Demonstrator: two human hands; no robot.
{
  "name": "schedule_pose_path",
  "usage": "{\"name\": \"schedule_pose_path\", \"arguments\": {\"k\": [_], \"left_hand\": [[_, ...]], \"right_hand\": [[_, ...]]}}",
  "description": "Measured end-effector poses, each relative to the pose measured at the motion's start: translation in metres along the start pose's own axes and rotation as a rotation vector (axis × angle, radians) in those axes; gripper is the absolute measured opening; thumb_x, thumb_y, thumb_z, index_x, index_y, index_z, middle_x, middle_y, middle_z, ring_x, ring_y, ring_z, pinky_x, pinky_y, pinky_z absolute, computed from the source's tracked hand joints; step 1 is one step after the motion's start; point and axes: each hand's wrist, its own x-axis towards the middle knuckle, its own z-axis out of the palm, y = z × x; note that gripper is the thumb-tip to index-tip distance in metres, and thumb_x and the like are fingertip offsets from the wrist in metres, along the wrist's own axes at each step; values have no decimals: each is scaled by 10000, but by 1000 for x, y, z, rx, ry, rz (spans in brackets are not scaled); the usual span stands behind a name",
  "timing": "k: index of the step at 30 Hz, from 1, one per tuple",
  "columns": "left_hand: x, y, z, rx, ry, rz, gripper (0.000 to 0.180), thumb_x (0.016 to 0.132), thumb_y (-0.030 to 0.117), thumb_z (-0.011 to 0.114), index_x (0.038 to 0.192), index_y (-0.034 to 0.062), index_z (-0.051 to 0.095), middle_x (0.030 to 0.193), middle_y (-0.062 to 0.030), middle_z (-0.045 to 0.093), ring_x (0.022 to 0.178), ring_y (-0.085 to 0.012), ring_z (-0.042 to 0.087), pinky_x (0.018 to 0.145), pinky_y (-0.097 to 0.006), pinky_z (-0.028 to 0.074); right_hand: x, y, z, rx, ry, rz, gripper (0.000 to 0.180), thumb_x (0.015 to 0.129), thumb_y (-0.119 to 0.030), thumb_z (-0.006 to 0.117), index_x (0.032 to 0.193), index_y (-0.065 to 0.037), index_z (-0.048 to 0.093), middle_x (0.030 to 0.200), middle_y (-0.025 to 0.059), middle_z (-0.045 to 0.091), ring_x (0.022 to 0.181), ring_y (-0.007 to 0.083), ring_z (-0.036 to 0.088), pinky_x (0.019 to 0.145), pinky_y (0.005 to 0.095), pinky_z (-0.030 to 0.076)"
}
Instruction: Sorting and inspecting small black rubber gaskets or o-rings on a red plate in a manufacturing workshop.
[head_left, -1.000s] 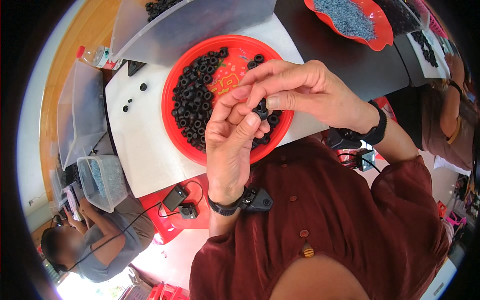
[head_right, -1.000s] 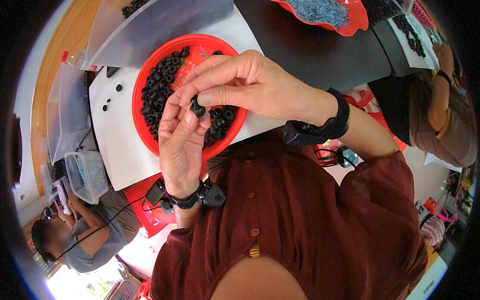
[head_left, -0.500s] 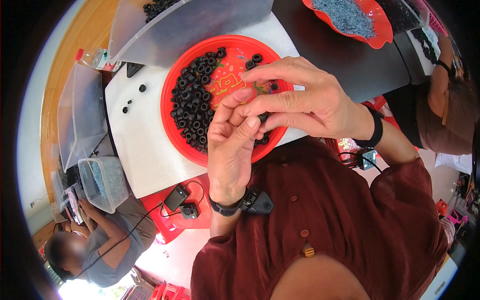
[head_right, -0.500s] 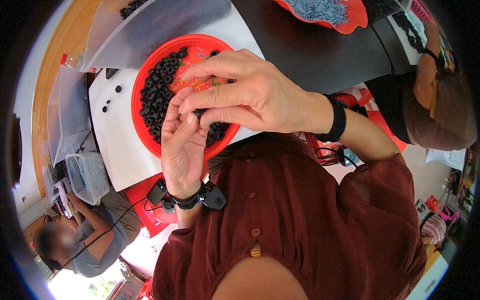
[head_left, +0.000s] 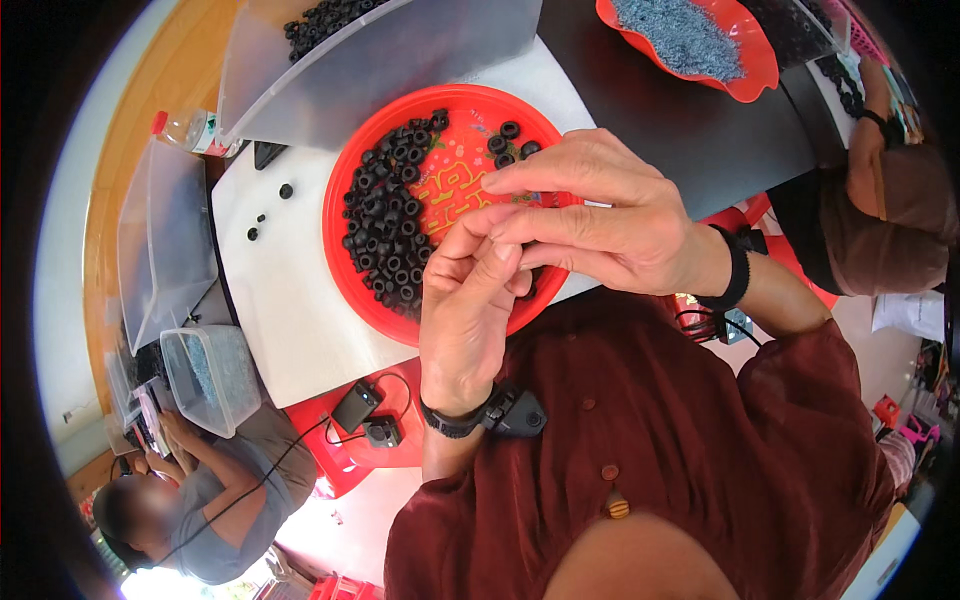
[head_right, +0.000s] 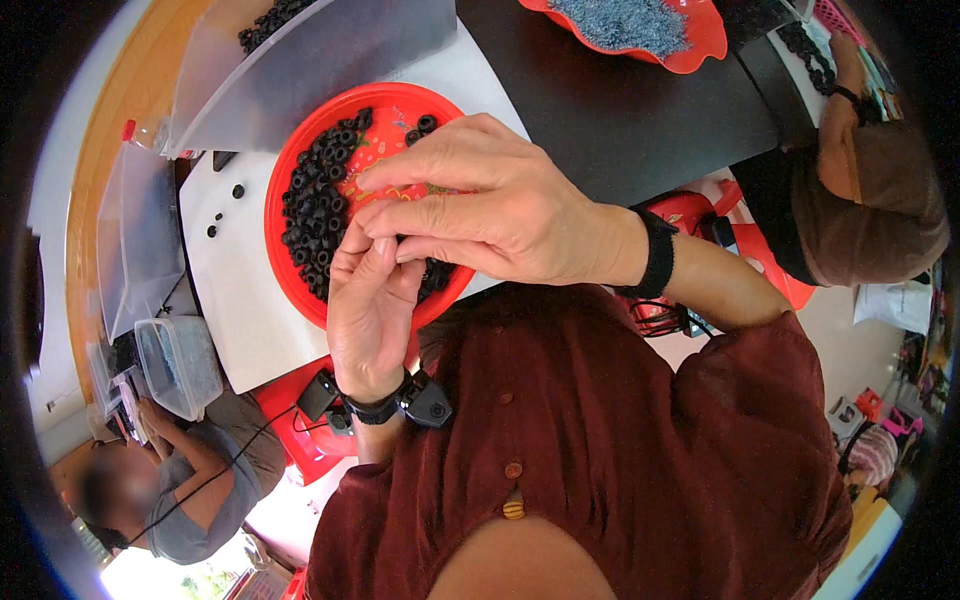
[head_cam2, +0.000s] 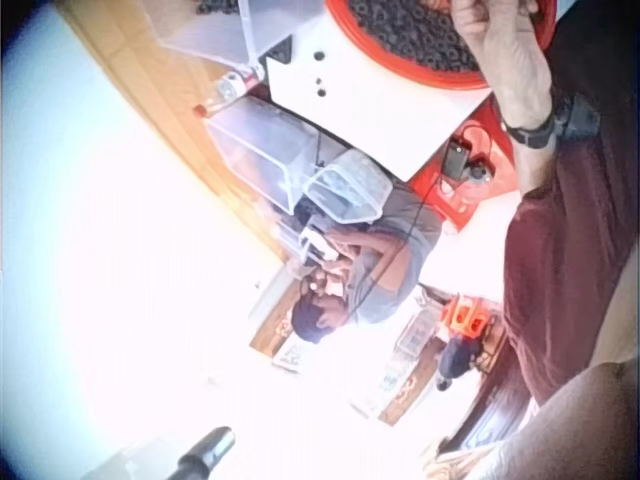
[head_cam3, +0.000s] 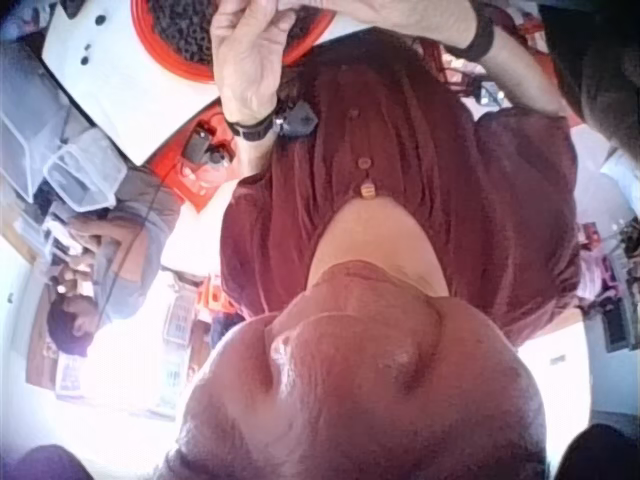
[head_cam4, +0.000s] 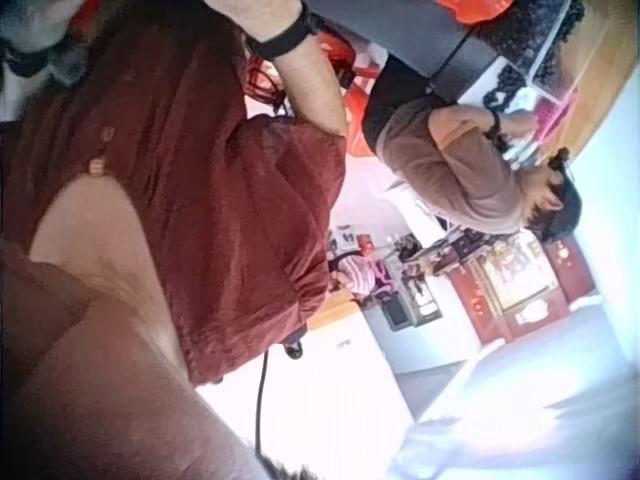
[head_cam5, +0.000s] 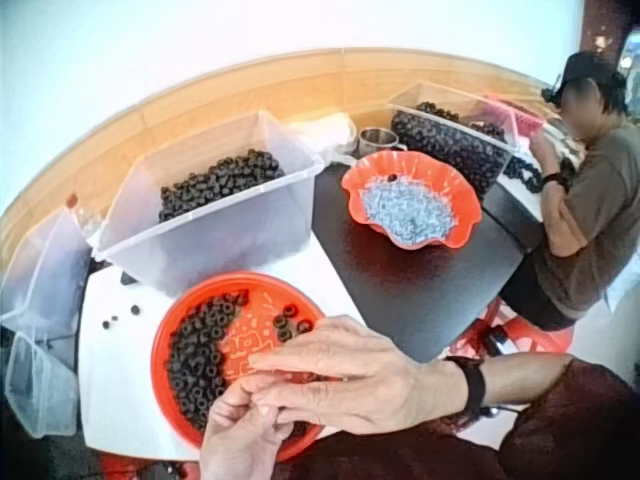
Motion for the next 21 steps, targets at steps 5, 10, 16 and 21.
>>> {"name": "schedule_pose_path", "arguments": {"k": [5,10,16,21], "left_hand": [[2,0,0,-196,-60,-23,202,930,84,555,1126,41,586,1029,-26,628,895,-90,579,759,-220,458],[3,2,0,-200,53,-2,181,924,65,559,1096,48,609,1011,-29,650,901,-93,597,756,-227,466],[-7,30,-1,-348,161,-118,198,958,151,475,1068,-6,528,968,-94,538,740,-120,507,621,-186,447],[-11,54,16,-511,-33,-124,325,1029,324,338,807,94,399,712,-6,381,517,-84,306,456,-213,274]], "right_hand": [[3,-4,2,55,-19,52,252,772,-155,703,1018,-105,679,1118,57,618,946,260,596,818,374,456],[9,-8,3,3,-24,99,255,790,-148,685,1041,-104,668,1106,56,615,969,277,586,824,372,458],[20,-23,-40,69,61,260,288,770,35,627,1058,43,641,1040,135,634,814,153,586,738,277,468],[-6,-39,-78,-131,365,410,342,946,-92,438,1197,132,496,1070,160,595,850,199,579,858,342,477]]}}
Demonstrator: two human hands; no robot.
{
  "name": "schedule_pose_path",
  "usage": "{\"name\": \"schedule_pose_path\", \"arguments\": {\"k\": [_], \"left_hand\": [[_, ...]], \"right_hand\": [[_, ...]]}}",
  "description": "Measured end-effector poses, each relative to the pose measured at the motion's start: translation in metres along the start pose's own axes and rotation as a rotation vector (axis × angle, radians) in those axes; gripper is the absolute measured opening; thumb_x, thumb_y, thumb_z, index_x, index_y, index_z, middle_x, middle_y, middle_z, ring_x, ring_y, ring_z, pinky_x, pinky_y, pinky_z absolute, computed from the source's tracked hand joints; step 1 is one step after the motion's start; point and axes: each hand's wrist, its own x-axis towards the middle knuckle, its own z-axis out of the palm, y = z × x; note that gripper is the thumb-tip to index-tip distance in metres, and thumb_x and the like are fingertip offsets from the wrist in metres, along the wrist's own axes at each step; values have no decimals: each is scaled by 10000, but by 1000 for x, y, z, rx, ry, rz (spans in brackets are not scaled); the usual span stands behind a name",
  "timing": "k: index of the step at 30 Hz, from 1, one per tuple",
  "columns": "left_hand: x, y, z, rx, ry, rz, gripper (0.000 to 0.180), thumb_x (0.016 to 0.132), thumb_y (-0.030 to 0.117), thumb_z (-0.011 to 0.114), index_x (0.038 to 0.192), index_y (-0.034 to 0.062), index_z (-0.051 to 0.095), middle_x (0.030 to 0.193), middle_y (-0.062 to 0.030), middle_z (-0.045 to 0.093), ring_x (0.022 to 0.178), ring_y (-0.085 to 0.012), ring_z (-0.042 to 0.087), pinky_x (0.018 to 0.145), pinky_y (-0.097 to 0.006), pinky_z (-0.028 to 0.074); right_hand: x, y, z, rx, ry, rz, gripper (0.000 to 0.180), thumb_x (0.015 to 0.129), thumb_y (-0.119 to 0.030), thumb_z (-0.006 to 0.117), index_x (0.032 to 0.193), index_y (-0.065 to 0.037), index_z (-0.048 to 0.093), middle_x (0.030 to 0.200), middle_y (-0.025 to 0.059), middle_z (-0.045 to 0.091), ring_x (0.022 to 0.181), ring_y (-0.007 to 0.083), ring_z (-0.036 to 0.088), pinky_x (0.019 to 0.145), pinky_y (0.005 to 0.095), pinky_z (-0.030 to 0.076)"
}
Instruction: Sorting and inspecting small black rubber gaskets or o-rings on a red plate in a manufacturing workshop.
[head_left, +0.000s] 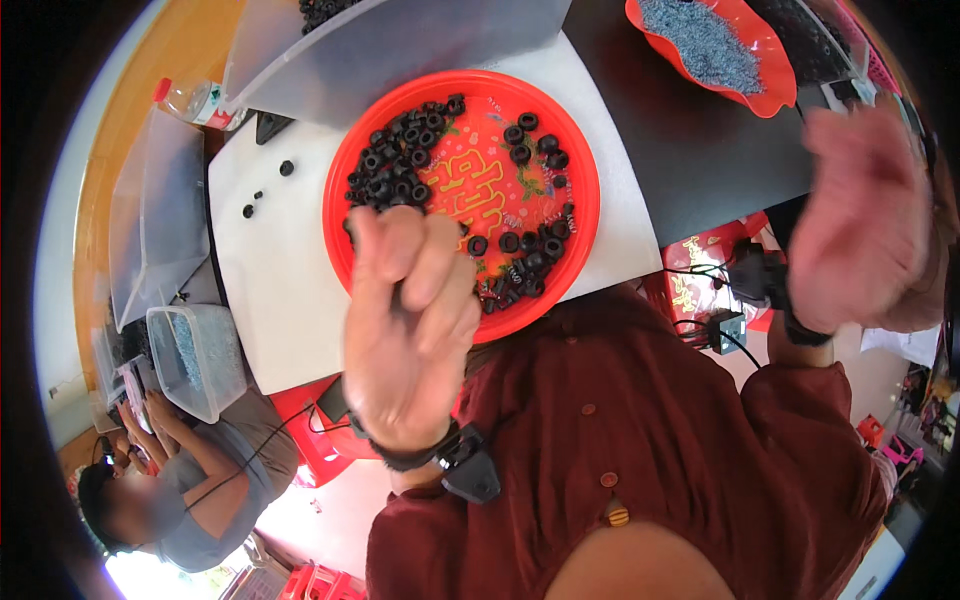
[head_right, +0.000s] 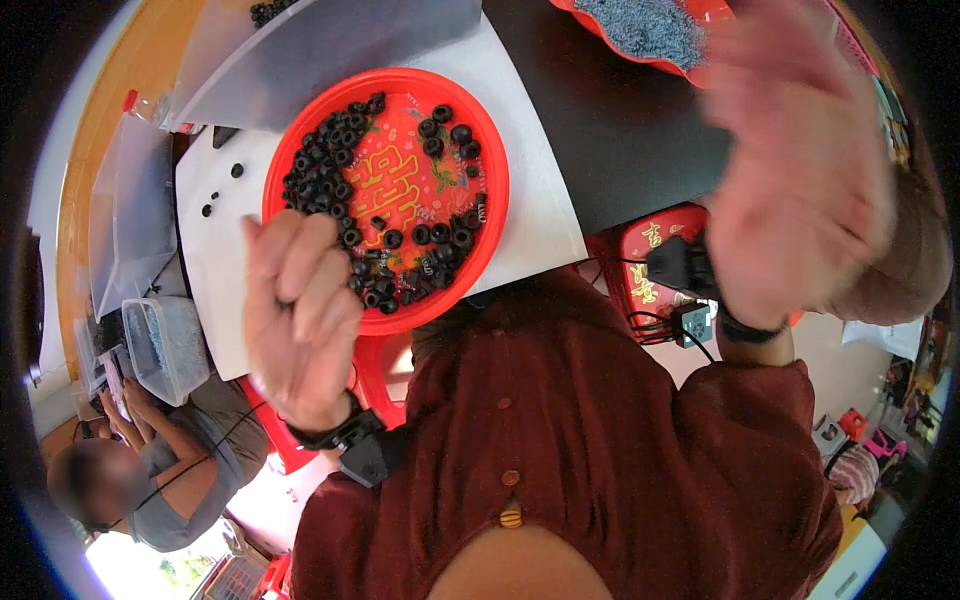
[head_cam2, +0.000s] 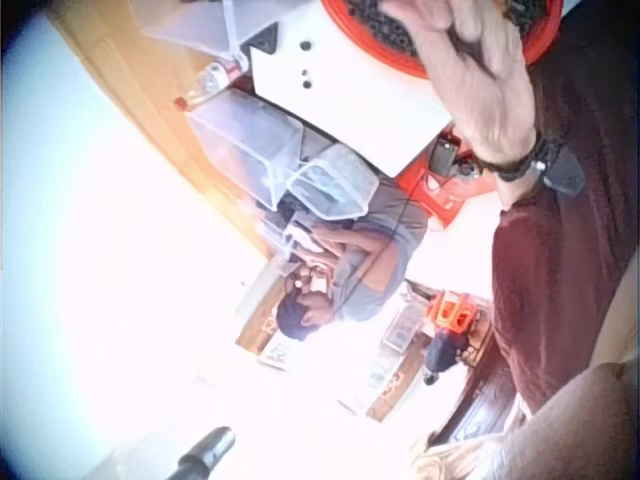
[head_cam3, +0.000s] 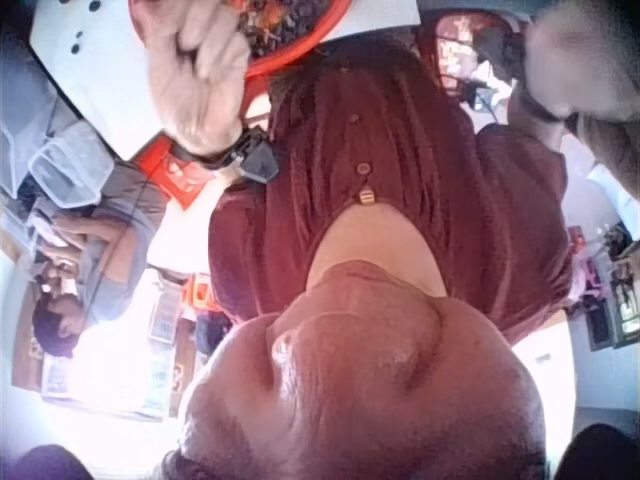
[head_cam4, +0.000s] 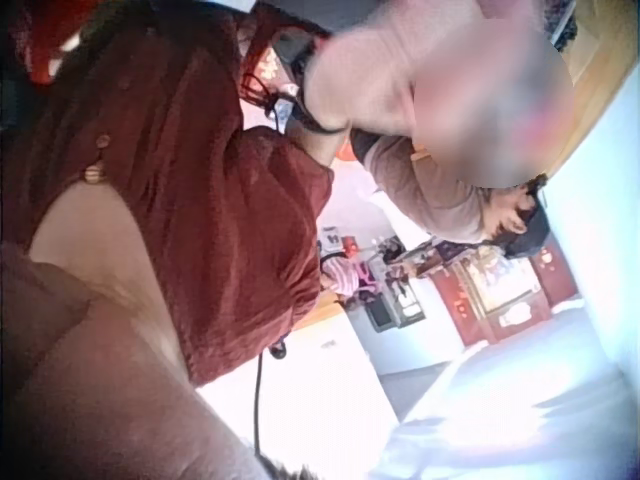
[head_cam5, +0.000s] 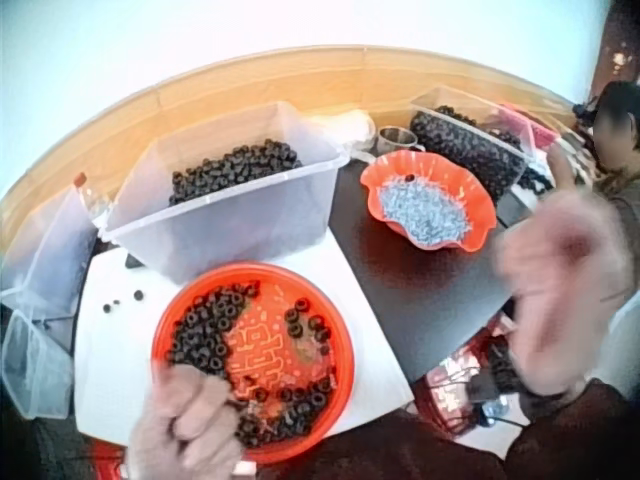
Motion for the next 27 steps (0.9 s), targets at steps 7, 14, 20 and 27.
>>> {"name": "schedule_pose_path", "arguments": {"k": [7,14,20,27], "left_hand": [[-46,45,55,683,-98,793,200,909,174,480,747,91,396,578,-9,345,459,-101,316,426,-250,253],[-88,72,53,970,-160,1204,158,791,128,583,686,65,482,583,-25,313,539,-156,380,493,-306,323],[-84,62,59,952,-135,1204,136,796,130,587,712,73,497,589,-10,333,545,-141,391,504,-294,328],[-82,59,22,844,-152,1413,110,802,132,592,742,81,514,596,7,355,552,-124,403,516,-281,334]], "right_hand": [[-33,-15,-9,3,-116,124,358,941,-117,449,1198,128,494,1046,155,588,830,199,567,833,343,471],[-62,-33,-20,12,-209,244,375,935,-142,461,1198,123,493,1022,150,582,810,199,555,808,344,465],[-62,-39,-18,38,-257,242,390,931,-163,470,1198,120,491,1001,146,576,793,199,546,786,345,460],[-3,3,-17,42,-363,31,408,925,-187,482,1199,116,490,977,141,570,773,199,534,761,346,454]]}}
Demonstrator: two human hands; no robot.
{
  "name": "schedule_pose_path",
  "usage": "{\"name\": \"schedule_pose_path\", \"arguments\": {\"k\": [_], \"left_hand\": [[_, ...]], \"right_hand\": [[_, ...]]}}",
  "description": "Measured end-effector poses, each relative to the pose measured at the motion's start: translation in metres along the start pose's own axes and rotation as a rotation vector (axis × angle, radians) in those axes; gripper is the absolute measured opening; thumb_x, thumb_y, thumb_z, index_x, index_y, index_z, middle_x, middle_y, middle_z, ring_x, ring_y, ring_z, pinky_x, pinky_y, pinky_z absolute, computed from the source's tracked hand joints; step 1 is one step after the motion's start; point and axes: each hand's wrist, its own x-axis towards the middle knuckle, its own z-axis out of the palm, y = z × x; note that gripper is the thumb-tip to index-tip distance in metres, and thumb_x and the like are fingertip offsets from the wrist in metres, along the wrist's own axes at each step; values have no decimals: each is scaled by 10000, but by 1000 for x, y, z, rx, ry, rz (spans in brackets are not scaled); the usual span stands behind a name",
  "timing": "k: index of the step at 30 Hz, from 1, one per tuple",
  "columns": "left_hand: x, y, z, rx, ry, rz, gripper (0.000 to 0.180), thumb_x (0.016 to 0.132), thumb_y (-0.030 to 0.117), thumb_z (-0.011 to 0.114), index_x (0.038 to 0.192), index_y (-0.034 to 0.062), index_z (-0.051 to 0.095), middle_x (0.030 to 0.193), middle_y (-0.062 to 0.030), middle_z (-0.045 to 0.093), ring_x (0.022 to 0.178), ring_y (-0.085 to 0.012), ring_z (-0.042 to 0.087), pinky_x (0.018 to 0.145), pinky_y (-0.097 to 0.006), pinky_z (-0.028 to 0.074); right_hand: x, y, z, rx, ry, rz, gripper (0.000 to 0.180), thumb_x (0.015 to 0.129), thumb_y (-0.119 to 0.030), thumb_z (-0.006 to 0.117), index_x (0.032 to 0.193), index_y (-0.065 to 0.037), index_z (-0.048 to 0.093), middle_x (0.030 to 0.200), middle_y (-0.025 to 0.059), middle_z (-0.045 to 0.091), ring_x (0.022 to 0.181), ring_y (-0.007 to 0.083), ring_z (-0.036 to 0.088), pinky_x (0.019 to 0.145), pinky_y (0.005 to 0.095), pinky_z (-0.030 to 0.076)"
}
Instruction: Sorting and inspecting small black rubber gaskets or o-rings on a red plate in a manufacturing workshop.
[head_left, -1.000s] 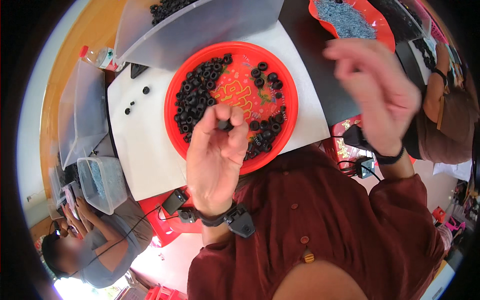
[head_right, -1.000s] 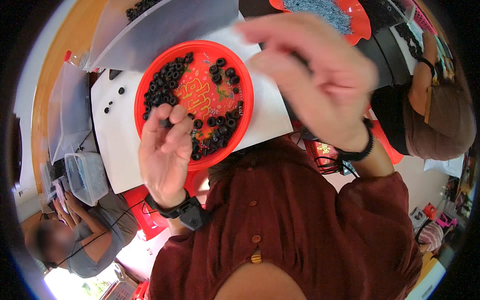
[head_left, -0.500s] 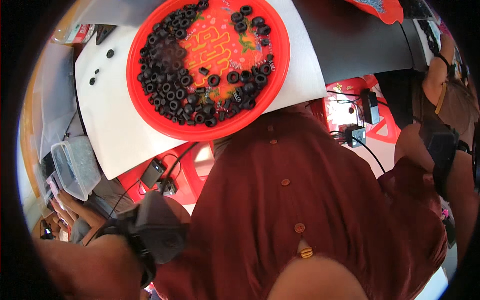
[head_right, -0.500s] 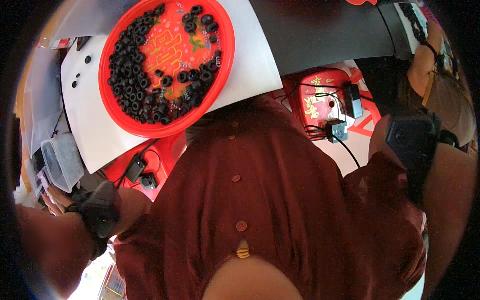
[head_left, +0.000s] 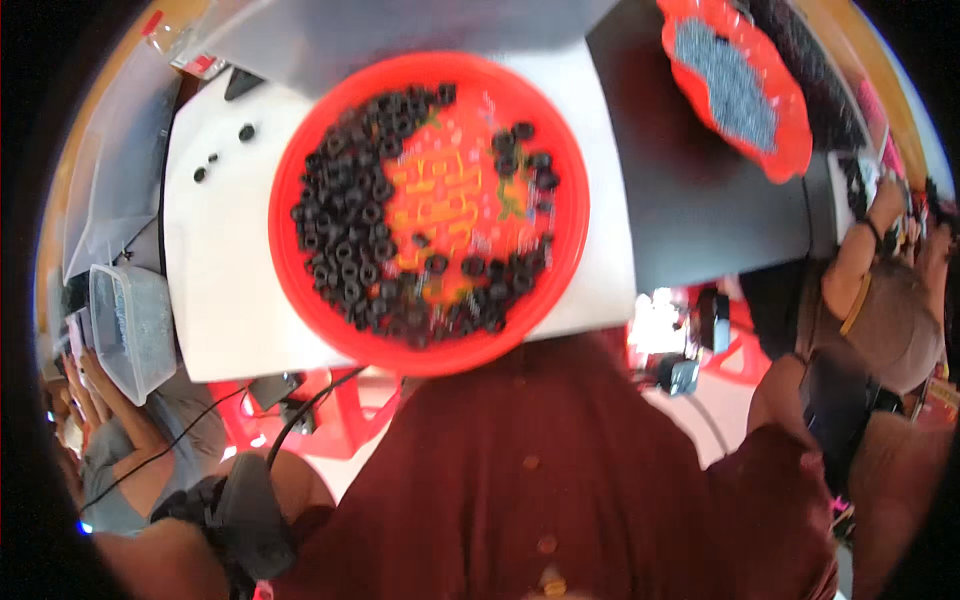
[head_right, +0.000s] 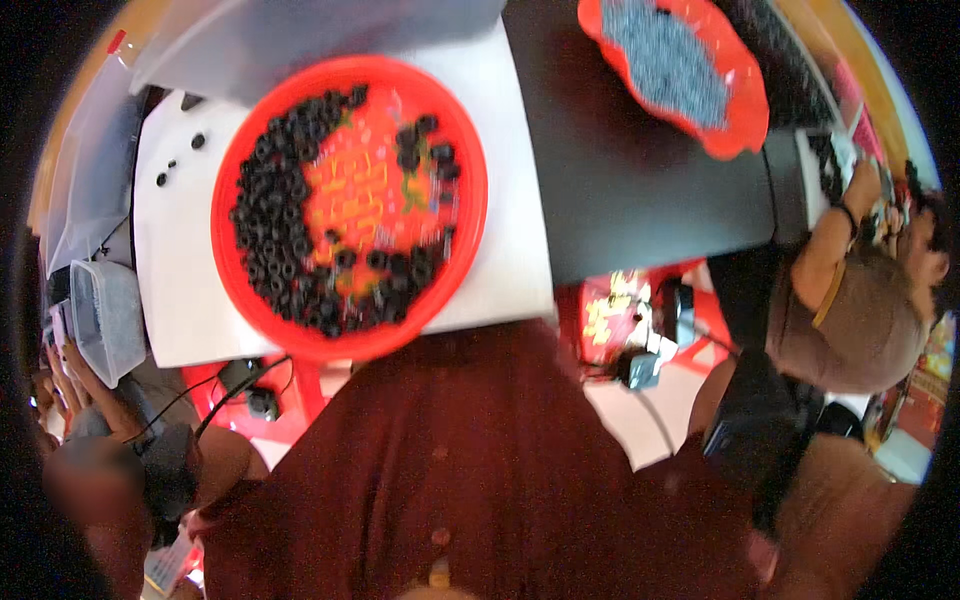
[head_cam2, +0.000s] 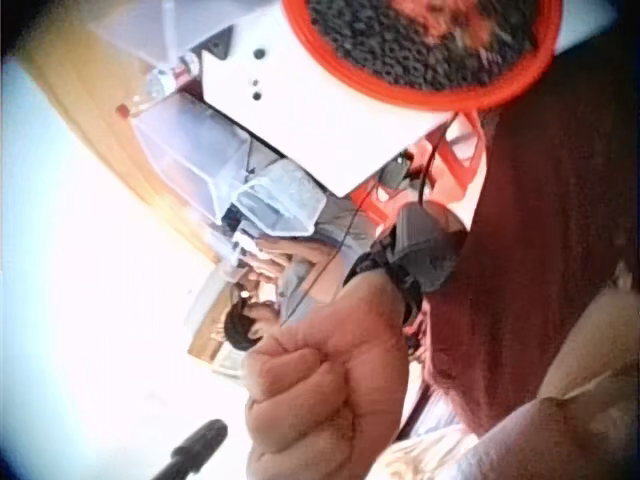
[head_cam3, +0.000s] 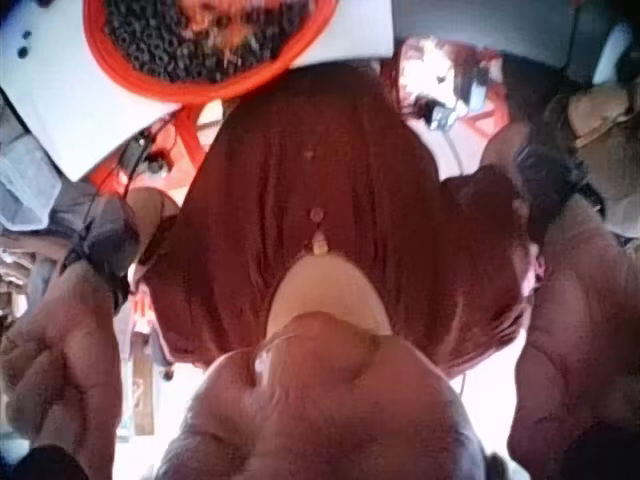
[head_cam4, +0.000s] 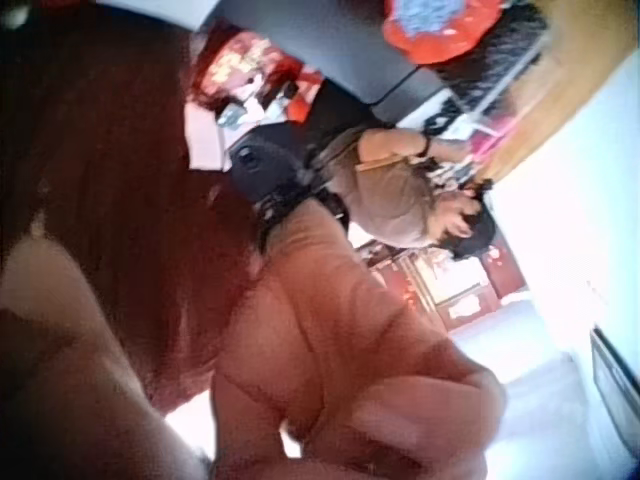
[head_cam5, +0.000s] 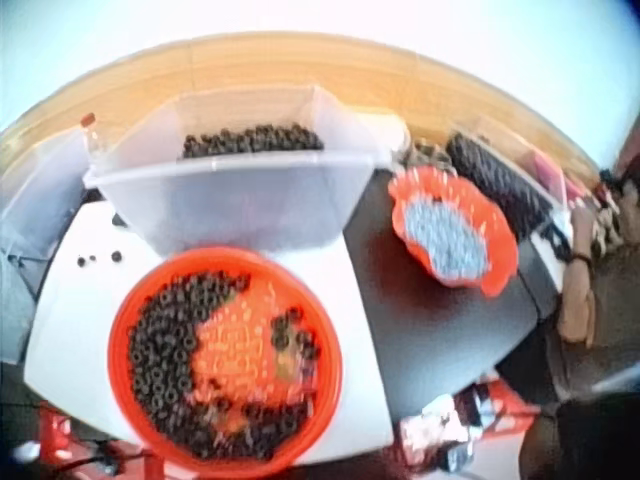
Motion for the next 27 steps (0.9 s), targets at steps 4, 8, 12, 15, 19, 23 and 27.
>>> {"name": "schedule_pose_path", "arguments": {"k": [4,8,12,15,19,23,27], "left_hand": [[18,-33,16,-91,25,157,96,805,133,595,760,86,524,600,17,368,555,-114,410,524,-274,337],[70,-59,36,-263,-20,331,83,809,134,597,777,91,534,604,27,381,559,-104,418,531,-266,341],[110,-65,66,-429,-53,540,71,812,135,600,794,96,544,608,37,393,563,-94,425,538,-259,344],[111,-50,64,-475,-36,577,63,815,136,602,808,100,551,611,45,403,566,-86,430,544,-253,347],[84,-63,63,-481,47,608,55,818,137,605,825,105,561,615,55,416,570,-76,437,551,-246,350],[43,-77,63,-426,90,554,51,821,138,608,842,110,571,619,65,429,574,-66,444,558,-239,354],[38,-56,47,-386,26,472,52,825,139,611,860,115,581,623,75,441,578,-56,452,566,-231,357]], "right_hand": [[59,12,-23,-65,3,-169,419,922,-201,488,1199,113,489,964,138,566,762,199,527,746,347,450],[114,-10,-50,-179,100,-351,430,919,-215,495,1199,111,488,950,135,563,750,199,521,732,347,447],[155,-45,-89,-297,180,-568,442,916,-229,501,1199,109,487,936,132,559,739,199,514,717,348,444],[156,-72,-92,-337,164,-611,450,914,-240,506,1200,107,487,926,130,556,730,199,509,706,348,441],[165,-68,-97,-364,63,-652,462,910,-254,513,1200,105,486,912,127,553,719,199,503,692,349,438],[154,-31,-92,-319,-28,-605,473,907,-268,519,1200,102,485,899,124,549,707,199,496,677,349,434],[129,-16,-61,-243,-14,-532,485,904,-282,526,1200,100,484,885,122,545,696,199,489,663,350,431]]}}
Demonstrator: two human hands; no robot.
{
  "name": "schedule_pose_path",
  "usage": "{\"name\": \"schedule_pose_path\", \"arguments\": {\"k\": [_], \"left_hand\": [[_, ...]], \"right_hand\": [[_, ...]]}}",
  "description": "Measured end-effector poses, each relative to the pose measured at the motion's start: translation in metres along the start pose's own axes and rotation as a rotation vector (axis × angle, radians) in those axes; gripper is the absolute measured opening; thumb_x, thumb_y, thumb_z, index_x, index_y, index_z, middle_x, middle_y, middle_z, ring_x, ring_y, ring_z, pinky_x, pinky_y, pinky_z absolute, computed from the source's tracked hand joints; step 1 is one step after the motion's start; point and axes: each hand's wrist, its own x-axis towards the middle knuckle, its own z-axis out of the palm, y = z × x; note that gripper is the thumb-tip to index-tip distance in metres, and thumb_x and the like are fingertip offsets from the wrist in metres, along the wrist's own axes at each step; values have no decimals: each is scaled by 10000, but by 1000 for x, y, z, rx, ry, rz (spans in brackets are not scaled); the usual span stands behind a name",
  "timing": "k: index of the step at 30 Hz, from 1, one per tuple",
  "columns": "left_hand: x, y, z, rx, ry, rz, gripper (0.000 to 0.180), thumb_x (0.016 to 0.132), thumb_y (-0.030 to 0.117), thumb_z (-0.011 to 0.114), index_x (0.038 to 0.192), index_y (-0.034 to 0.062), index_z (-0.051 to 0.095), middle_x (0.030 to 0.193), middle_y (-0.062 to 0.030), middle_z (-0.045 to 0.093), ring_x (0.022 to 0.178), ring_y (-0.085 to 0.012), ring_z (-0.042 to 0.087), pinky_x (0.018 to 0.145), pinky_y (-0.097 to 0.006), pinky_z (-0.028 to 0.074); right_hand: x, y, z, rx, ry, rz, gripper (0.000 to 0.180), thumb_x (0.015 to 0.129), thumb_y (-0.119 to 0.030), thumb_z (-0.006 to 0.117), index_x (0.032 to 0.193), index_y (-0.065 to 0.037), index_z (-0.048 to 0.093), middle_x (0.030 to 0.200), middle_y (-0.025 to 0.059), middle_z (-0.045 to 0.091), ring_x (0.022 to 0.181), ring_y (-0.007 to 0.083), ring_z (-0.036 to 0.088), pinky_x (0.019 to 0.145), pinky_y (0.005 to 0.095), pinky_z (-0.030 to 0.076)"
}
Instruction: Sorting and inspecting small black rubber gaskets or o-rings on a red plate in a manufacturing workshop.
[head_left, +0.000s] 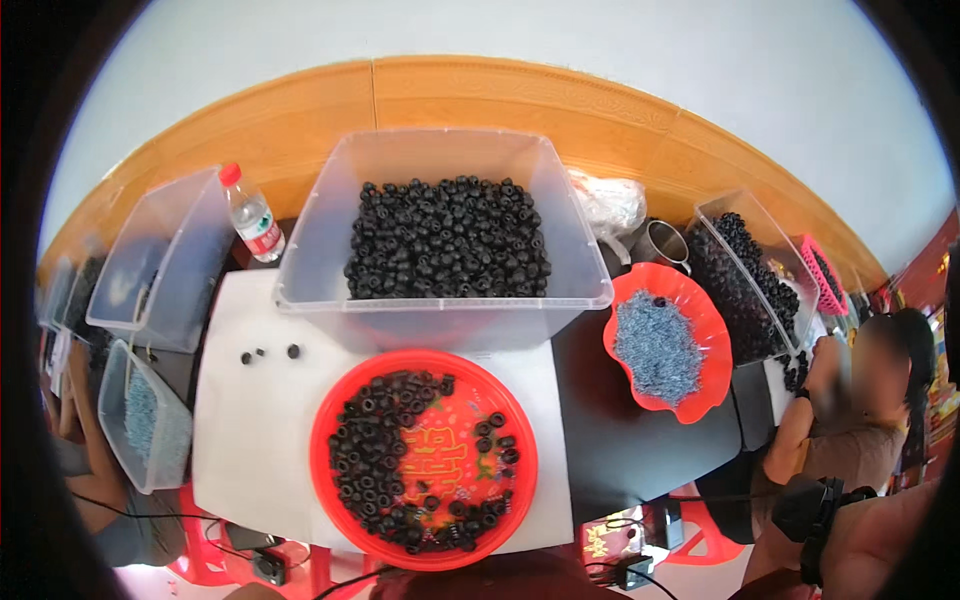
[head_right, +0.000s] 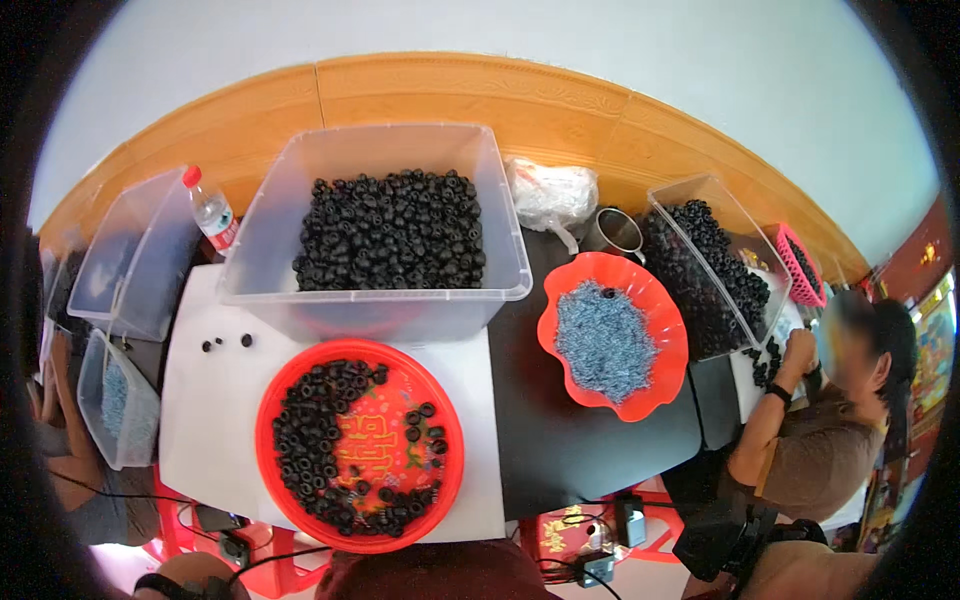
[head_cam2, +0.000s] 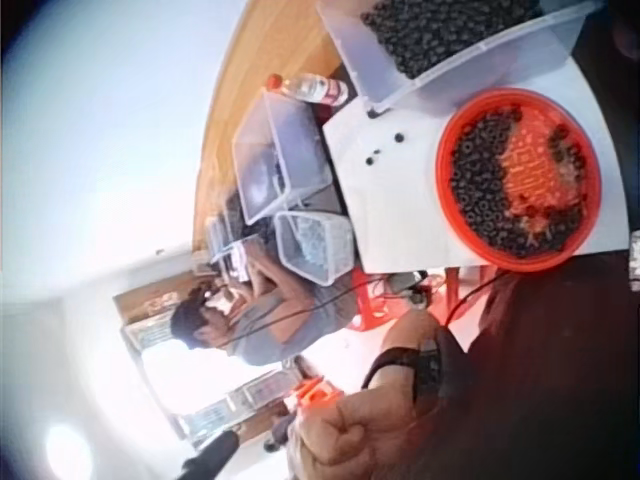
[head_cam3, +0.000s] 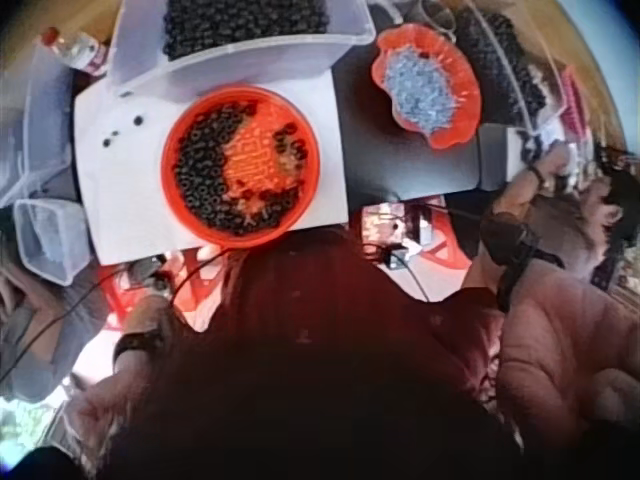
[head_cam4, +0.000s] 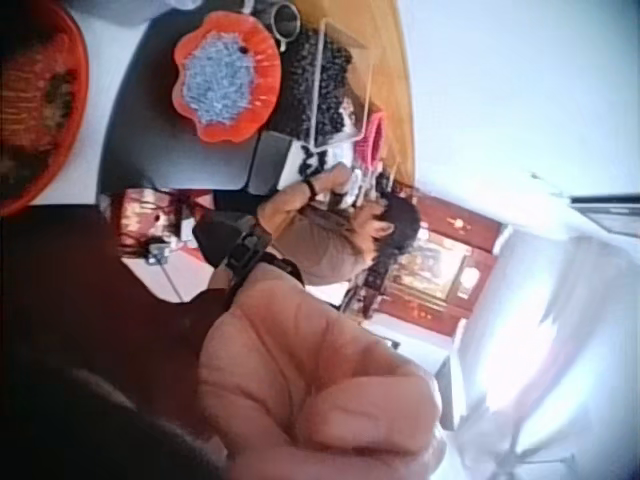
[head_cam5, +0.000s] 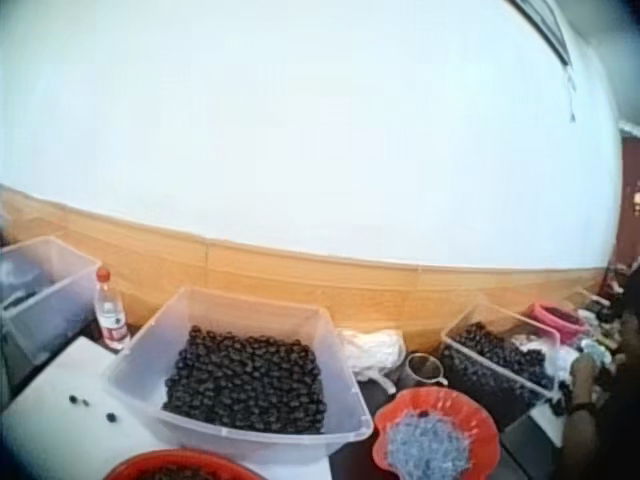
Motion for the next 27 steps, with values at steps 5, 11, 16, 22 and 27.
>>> {"name": "schedule_pose_path", "arguments": {"k": [5,11,16,22,27], "left_hand": [[4,13,13,-23,-34,17,60,829,140,614,881,121,593,627,88,457,583,-44,460,575,-222,361],[-1,40,28,-64,20,-110,75,834,142,618,908,129,608,633,103,476,589,-29,471,586,-211,366],[9,65,25,-93,6,-160,91,839,144,622,929,135,620,638,115,492,594,-16,480,595,-201,371],[-29,56,34,118,336,-1428,228,981,206,468,1126,40,524,609,44,312,520,-37,352,428,-185,262],[-80,18,-3,-178,662,-1714,308,1003,340,422,1062,57,529,698,31,400,576,-73,385,549,-216,361]], "right_hand": [[-1,-10,-5,10,11,-33,500,900,-300,534,1201,97,483,868,118,541,682,199,481,645,351,427],[-21,-53,-23,-7,-49,85,518,896,-321,544,1201,94,482,847,114,535,664,198,471,623,352,422],[-27,-81,-17,-2,-49,120,534,892,-338,552,1201,91,480,830,110,531,650,198,463,605,352,417],[-24,-111,-7,63,-27,87,552,887,-359,562,1201,87,479,810,106,525,633,198,453,583,353,412],[-16,-98,98,256,-81,327,233,771,-85,716,997,-55,668,836,84,628,666,227,618,585,335,493]]}}
